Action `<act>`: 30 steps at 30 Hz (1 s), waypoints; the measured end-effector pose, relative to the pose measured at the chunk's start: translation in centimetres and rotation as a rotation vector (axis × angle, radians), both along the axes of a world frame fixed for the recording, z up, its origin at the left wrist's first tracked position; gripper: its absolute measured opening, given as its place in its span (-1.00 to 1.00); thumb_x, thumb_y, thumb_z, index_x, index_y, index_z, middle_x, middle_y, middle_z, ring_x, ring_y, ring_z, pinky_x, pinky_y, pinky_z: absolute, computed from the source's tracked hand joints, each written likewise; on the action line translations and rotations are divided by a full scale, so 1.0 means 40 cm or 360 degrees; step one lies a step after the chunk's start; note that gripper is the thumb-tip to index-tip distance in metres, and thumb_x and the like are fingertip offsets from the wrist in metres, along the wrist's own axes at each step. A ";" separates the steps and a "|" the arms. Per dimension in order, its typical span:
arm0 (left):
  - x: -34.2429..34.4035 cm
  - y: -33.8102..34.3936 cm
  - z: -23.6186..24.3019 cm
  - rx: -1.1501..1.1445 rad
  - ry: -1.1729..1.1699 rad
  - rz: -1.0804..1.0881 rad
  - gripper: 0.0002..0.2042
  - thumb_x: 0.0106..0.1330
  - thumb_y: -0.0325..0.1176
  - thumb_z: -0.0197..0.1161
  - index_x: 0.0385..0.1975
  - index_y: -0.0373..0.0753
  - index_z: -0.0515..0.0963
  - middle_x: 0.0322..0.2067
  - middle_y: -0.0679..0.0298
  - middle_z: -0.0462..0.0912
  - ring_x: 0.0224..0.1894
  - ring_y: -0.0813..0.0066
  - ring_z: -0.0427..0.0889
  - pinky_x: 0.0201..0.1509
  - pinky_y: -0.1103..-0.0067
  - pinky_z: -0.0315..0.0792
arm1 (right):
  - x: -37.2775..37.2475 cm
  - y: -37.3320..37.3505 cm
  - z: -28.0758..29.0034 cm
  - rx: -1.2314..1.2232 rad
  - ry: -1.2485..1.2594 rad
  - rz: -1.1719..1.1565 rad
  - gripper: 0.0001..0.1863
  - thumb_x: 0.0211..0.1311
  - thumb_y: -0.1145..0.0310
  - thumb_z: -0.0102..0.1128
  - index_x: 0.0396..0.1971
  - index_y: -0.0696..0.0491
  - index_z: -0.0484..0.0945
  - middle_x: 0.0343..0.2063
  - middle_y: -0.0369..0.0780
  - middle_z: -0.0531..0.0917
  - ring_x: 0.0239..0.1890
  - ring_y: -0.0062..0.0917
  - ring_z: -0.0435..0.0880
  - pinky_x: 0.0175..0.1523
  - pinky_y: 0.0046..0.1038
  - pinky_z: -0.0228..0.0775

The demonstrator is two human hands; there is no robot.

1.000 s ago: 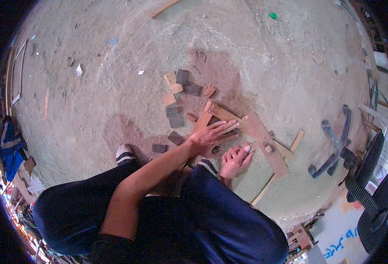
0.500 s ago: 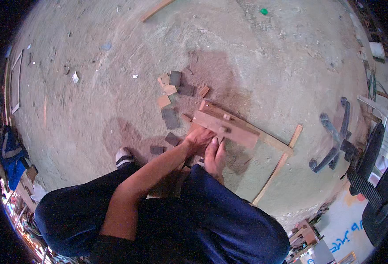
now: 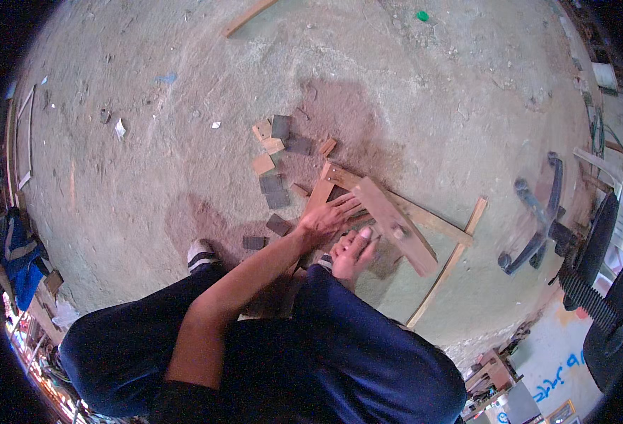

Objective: The person assembles pieces of wood using a wooden mallet to join them together.

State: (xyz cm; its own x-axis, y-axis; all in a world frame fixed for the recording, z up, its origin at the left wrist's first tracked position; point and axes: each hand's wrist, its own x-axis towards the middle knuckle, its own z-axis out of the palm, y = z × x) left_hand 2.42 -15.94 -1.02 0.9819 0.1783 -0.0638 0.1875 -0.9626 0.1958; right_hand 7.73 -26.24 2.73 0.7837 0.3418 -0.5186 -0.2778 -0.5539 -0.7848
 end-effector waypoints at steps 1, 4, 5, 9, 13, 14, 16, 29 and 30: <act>-0.001 -0.006 -0.006 -0.0071 0.0152 -0.0013 -0.47 0.33 -0.17 0.04 0.32 -0.13 0.38 0.41 0.24 0.28 0.47 0.27 0.16 0.58 0.37 -0.04 | 0.001 0.000 -0.004 -0.0110 -0.0521 0.0372 -0.65 0.55 0.05 -0.10 -0.02 0.04 0.34 -0.37 -0.22 0.53 -0.42 -0.48 0.51 -0.32 -0.47 0.36; -0.002 -0.022 -0.027 -0.0223 0.0453 0.0045 -0.47 0.32 -0.17 0.05 0.31 -0.13 0.40 0.39 0.24 0.29 0.46 0.29 0.17 0.57 0.37 -0.02 | 0.016 -0.018 -0.004 -0.0192 -0.0333 0.0849 -0.40 0.55 -0.02 -0.11 0.23 0.25 0.31 -0.37 -0.20 0.54 -0.36 -0.47 0.52 -0.19 -0.34 0.46; -0.002 -0.022 -0.033 -0.0339 0.0464 0.0047 -0.47 0.31 -0.17 0.05 0.30 -0.13 0.41 0.38 0.24 0.31 0.46 0.29 0.18 0.56 0.36 -0.01 | 0.021 -0.019 -0.006 -0.0135 -0.0007 0.0658 -0.38 0.55 -0.03 -0.11 0.24 0.26 0.30 -0.35 -0.18 0.56 -0.35 -0.46 0.53 -0.19 -0.34 0.46; -0.003 -0.017 -0.043 -0.0214 0.0249 -0.0059 -0.51 0.28 -0.16 0.08 0.22 -0.14 0.49 0.31 0.29 0.41 0.44 0.31 0.21 0.55 0.36 0.02 | 0.027 -0.018 -0.010 0.0000 0.0326 0.0227 -0.38 0.52 -0.02 -0.05 0.20 0.29 0.33 -0.35 -0.14 0.58 -0.36 -0.46 0.52 -0.22 -0.35 0.43; 0.001 -0.015 -0.029 -0.0306 0.0425 0.0056 -0.48 0.28 -0.16 0.09 0.26 -0.15 0.45 0.35 0.26 0.34 0.46 0.28 0.16 0.57 0.33 -0.02 | 0.018 -0.005 0.007 -0.0094 -0.0012 0.0558 -0.42 0.52 0.01 -0.04 0.17 0.26 0.35 -0.33 -0.15 0.58 -0.39 -0.45 0.51 -0.25 -0.33 0.43; 0.000 -0.018 -0.023 -0.0291 0.0446 -0.0051 -0.47 0.28 -0.16 0.09 0.27 -0.15 0.43 0.36 0.26 0.32 0.47 0.27 0.15 0.57 0.32 -0.03 | 0.010 -0.001 0.013 -0.0103 0.0203 0.0284 -0.43 0.52 0.01 -0.04 0.17 0.25 0.36 -0.32 -0.14 0.58 -0.38 -0.45 0.52 -0.24 -0.33 0.44; 0.003 -0.015 -0.015 -0.0211 0.0505 -0.0146 -0.41 0.29 -0.16 0.09 0.35 -0.16 0.34 0.40 0.24 0.27 0.50 0.24 0.09 0.60 0.31 -0.11 | -0.004 0.004 0.023 0.0071 0.0365 -0.0006 -0.46 0.53 0.03 -0.06 0.17 0.23 0.37 -0.30 -0.14 0.59 -0.35 -0.43 0.54 -0.21 -0.33 0.46; 0.013 -0.019 -0.030 -0.0357 0.0575 0.0051 -0.35 0.28 -0.10 0.08 0.39 -0.16 0.25 0.41 0.19 0.24 0.51 0.17 0.07 0.61 0.27 -0.15 | 0.023 -0.007 0.010 0.0022 -0.0195 0.0778 -0.47 0.54 0.13 -0.06 0.26 0.23 0.31 0.05 0.09 0.59 0.09 -0.16 0.59 0.15 -0.22 0.42; 0.013 -0.020 -0.032 -0.0370 0.0599 -0.0021 -0.37 0.28 -0.10 0.08 0.37 -0.16 0.28 0.40 0.20 0.24 0.50 0.17 0.07 0.61 0.27 -0.14 | 0.018 -0.009 0.010 0.0106 -0.0279 0.0811 -0.48 0.55 0.13 -0.06 0.26 0.23 0.32 0.07 0.11 0.58 0.12 -0.13 0.58 0.17 -0.21 0.41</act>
State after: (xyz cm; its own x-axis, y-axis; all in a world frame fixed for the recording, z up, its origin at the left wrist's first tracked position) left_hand 2.93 -16.73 -2.31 0.8846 0.1043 -0.4544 0.2750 -0.9038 0.3279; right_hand 8.47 -26.59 3.12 0.5827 0.7289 -0.3593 0.1514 -0.5317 -0.8333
